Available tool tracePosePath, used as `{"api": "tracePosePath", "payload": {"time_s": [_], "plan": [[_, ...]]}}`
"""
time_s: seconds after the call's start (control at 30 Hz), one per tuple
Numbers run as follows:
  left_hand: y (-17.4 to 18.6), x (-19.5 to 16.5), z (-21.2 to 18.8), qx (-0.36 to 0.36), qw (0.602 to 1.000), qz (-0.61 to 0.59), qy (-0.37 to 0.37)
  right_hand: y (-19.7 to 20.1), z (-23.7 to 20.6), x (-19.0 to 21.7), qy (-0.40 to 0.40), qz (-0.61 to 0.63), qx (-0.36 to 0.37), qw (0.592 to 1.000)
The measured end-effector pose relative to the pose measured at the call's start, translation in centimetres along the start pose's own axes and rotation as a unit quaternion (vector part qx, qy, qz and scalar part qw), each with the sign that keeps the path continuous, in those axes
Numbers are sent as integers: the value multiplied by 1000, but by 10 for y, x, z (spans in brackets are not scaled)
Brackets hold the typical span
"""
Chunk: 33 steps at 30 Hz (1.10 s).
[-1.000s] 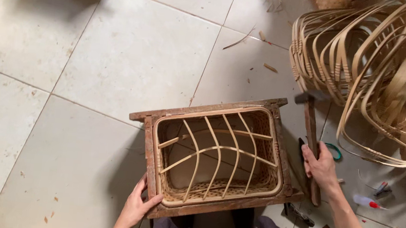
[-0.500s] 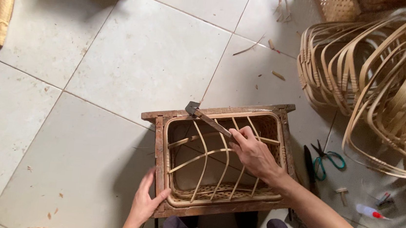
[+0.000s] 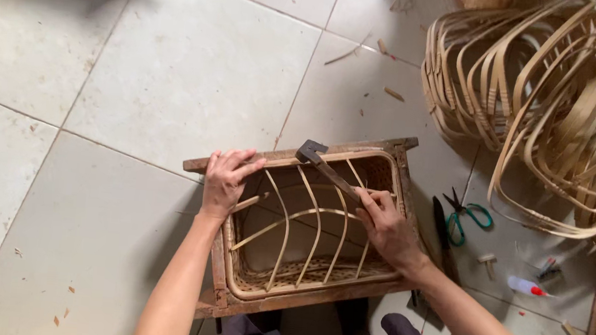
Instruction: The person sits on the floor assembling a woven bamboo basket. They bend and weave thin bamboo strips across the basket frame, trim excess strip ends with scissors, tap strips into place with a hammer, and press strips to secure the weave.
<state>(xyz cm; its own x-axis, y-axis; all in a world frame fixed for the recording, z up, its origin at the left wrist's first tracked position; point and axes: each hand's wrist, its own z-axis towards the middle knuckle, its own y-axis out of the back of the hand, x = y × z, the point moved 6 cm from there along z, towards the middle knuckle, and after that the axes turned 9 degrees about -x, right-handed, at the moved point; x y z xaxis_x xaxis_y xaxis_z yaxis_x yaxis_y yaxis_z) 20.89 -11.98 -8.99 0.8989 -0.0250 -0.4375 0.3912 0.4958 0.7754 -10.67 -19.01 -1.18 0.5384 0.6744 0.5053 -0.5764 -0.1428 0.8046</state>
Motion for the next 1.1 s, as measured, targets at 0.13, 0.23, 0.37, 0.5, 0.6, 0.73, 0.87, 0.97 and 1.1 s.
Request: {"api": "tracePosePath", "payload": {"time_s": [0.13,0.23,0.37,0.5,0.6,0.73,0.87,0.97,1.1], "plan": [[4,-4,-3,-22,999,-13,-19,7,-8,-6,-24,-2,19,1000],[4,-5,-1,-18,1000,-15,-11,16,-4,9,39,17,-48,998],[7,-9,0,-26,999,-6,-28,0,-1,-9,-114,-25,104,988],[7,-9,1,-23,999,-18,-25,20,-5,-12,-41,14,-4,999],[7,-9,0,-15,1000,-13,-16,30,-17,-16,-19,54,-45,997],[9,-12,-1,-12,1000,-15,-17,38,-29,-35,-62,-16,-6,998],[12,-14,-1,-10,1000,-14,-10,56,-46,-41,-20,4,-101,995],[12,-15,0,-3,1000,-13,-14,47,-55,-52,-53,13,-66,996],[14,-17,1,-12,1000,-12,-20,39,-53,-52,-59,-22,-34,997]]}}
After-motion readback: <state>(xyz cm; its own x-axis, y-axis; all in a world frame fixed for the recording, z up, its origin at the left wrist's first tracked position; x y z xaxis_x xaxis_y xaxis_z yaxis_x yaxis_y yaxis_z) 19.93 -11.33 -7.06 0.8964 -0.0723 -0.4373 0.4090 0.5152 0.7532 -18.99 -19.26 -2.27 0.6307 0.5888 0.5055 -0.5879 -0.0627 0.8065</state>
